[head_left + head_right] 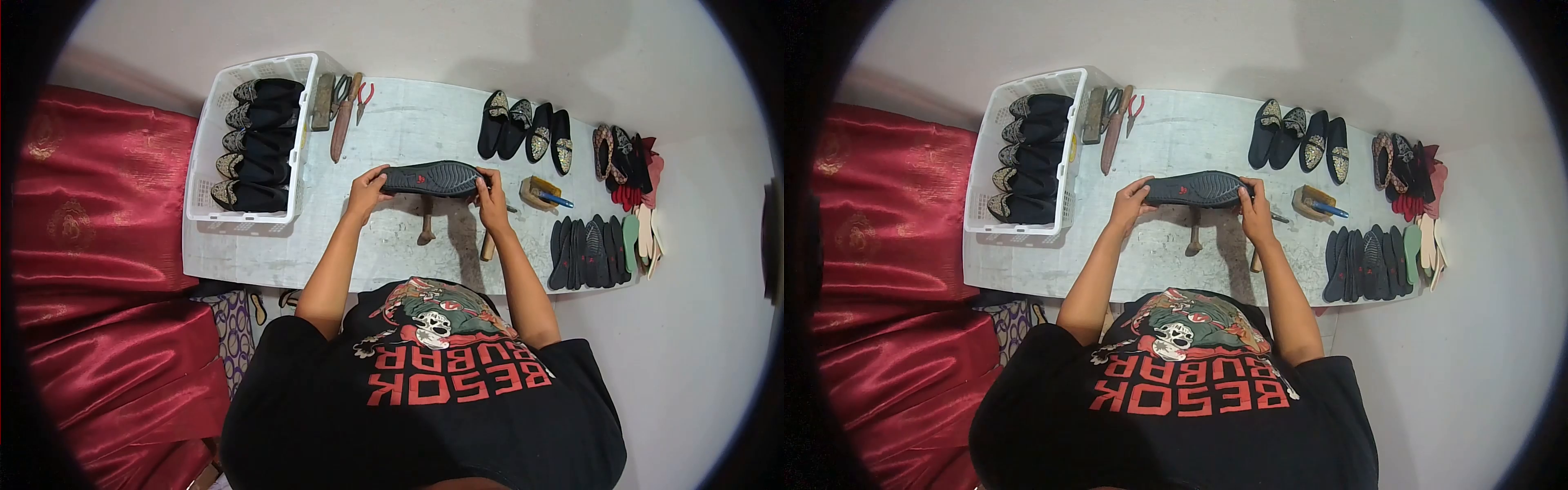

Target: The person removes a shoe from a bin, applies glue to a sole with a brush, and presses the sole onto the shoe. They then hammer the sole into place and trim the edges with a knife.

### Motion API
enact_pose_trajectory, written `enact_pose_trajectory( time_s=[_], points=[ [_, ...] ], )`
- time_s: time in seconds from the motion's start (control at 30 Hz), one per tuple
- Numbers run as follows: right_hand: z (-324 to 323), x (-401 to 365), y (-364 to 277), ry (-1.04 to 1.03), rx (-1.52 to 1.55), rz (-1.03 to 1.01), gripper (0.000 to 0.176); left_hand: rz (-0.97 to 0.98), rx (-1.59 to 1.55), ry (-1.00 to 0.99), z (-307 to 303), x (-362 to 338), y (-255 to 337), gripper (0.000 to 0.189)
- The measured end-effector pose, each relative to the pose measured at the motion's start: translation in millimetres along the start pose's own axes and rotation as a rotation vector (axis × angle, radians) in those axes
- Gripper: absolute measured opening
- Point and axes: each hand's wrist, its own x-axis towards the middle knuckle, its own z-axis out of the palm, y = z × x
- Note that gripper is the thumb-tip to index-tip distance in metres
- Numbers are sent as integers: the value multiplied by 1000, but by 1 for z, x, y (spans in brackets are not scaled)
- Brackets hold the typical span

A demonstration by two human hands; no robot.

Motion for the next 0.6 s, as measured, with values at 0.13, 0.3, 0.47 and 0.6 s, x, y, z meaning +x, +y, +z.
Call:
enact_pose_trajectory(
  time_s=[0.13,0.3,0.47,0.6],
  points=[
    [0,-1,-2,7,-28,12,28,48,242,17,1,4,-4,32],
    [-4,-1,-6,-11,-41,35,30,738,992,466,38,-8,9,32],
    [-8,-2,-13,-55,-112,118,33,939,925,-129,104,-40,56,36],
    [-7,0,0,-27,-157,-2,32,822,940,-136,135,-36,29,34]
  ],
)
